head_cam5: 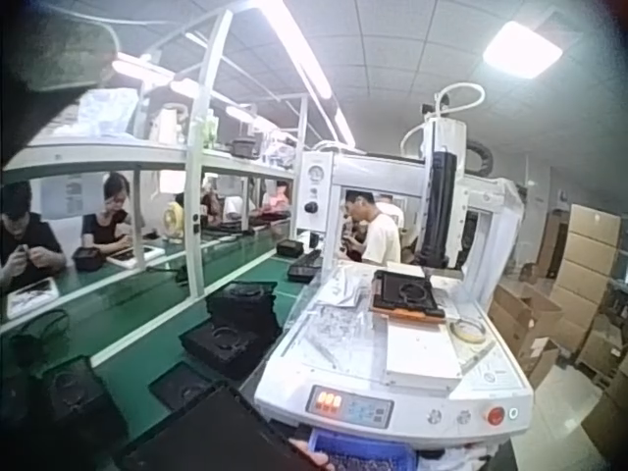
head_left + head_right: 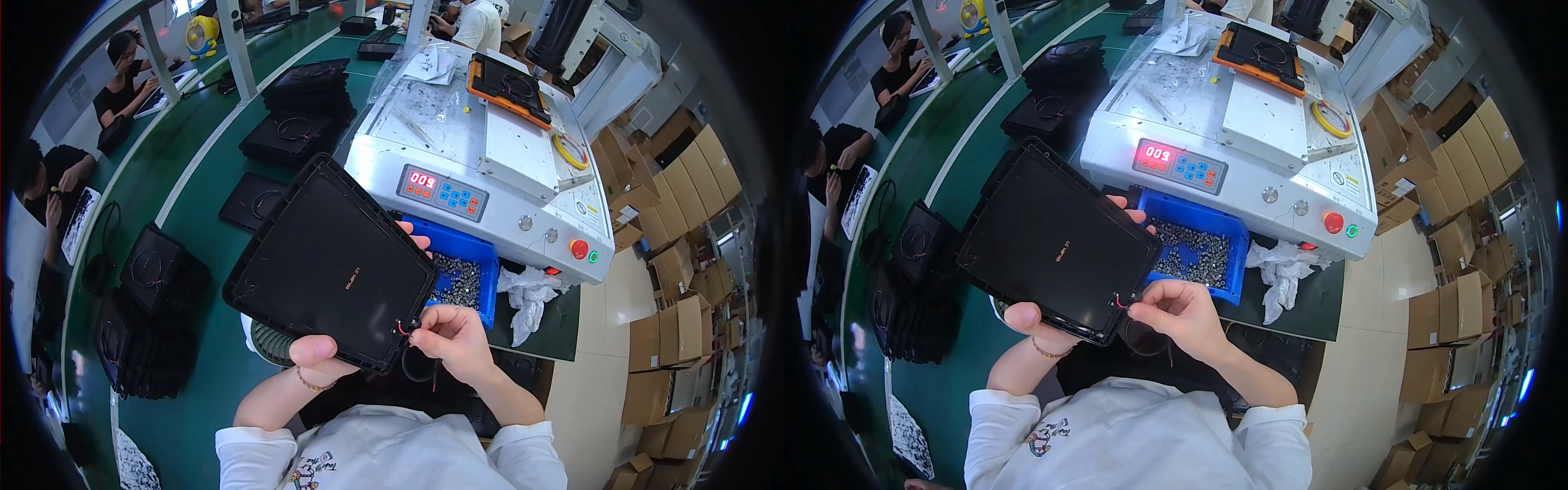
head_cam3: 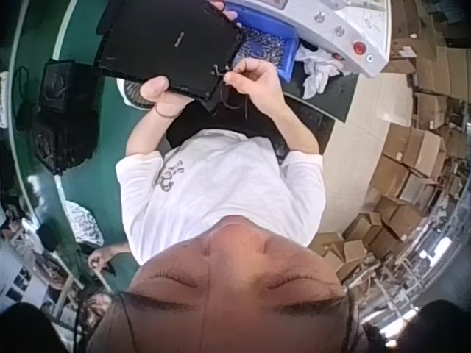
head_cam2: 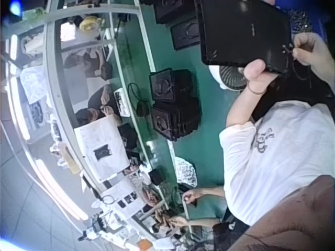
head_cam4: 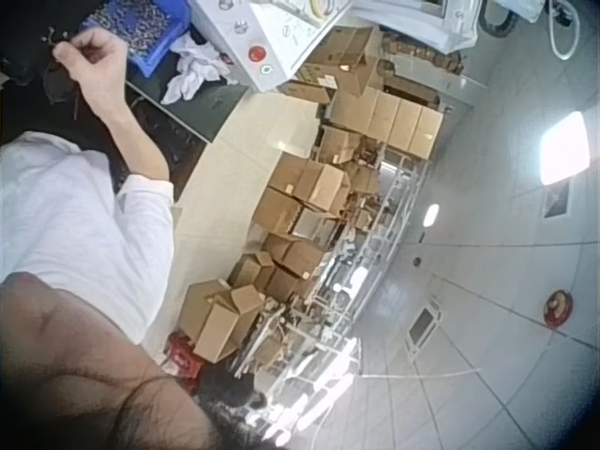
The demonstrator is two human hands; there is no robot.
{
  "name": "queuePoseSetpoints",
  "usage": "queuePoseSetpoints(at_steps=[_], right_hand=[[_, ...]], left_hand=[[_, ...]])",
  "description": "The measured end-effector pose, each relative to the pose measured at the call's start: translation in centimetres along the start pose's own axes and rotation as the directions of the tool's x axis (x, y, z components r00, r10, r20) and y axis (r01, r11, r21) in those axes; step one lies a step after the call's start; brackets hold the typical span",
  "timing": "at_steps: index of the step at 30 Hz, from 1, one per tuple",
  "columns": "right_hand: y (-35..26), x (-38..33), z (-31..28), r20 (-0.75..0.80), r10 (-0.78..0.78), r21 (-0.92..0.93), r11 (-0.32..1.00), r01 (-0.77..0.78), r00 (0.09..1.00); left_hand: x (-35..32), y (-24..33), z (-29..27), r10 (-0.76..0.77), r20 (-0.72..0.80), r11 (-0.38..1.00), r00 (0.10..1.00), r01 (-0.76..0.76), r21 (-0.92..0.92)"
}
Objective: Assembling components onto a plastic back plate using an automated machine and hand-placed screws on an assembly line.
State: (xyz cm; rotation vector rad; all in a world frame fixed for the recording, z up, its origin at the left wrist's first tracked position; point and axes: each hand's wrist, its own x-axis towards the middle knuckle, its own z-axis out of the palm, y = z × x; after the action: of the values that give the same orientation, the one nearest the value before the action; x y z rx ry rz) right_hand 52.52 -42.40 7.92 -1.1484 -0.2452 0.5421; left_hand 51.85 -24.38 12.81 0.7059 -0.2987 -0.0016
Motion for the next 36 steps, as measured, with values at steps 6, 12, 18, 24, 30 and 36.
queuePoseSetpoints(at_steps=[6,12,18,24,30,36], right_hand=[[0.6,-0.2,-0.2,-0.016,0.033,0.032,0.999,-0.032,0.999],[0.5,-0.1,0.7,-0.011,-0.065,0.05,0.997,0.066,0.998],[2.4,0.2,0.2,0.017,-0.23,0.039,0.973,0.229,0.973],[2.4,0.6,0.2,-0.004,-0.18,0.133,0.975,0.179,0.984],[1.8,0.8,0.2,0.03,-0.103,0.184,0.978,0.096,0.994],[1.6,0.9,-0.5,0.085,-0.145,0.096,0.986,0.137,0.986]], left_hand=[[-0.1,-0.6,-0.8,0.001,0.048,1.0,0.999,0.0,-0.009],[-0.3,-0.5,-0.2,-0.048,0.029,0.997,0.998,0.05,-0.057],[-0.6,-1.0,-0.5,-0.069,0.07,0.992,0.995,0.075,-0.097],[-0.6,-1.0,-0.6,-0.083,0.077,0.994,0.994,0.088,-0.064],[-0.7,-1.2,-0.6,-0.033,0.079,0.997,0.996,0.038,-0.068],[-0.6,-0.8,-0.1,-0.017,0.017,0.991,1.0,0.019,-0.132]])
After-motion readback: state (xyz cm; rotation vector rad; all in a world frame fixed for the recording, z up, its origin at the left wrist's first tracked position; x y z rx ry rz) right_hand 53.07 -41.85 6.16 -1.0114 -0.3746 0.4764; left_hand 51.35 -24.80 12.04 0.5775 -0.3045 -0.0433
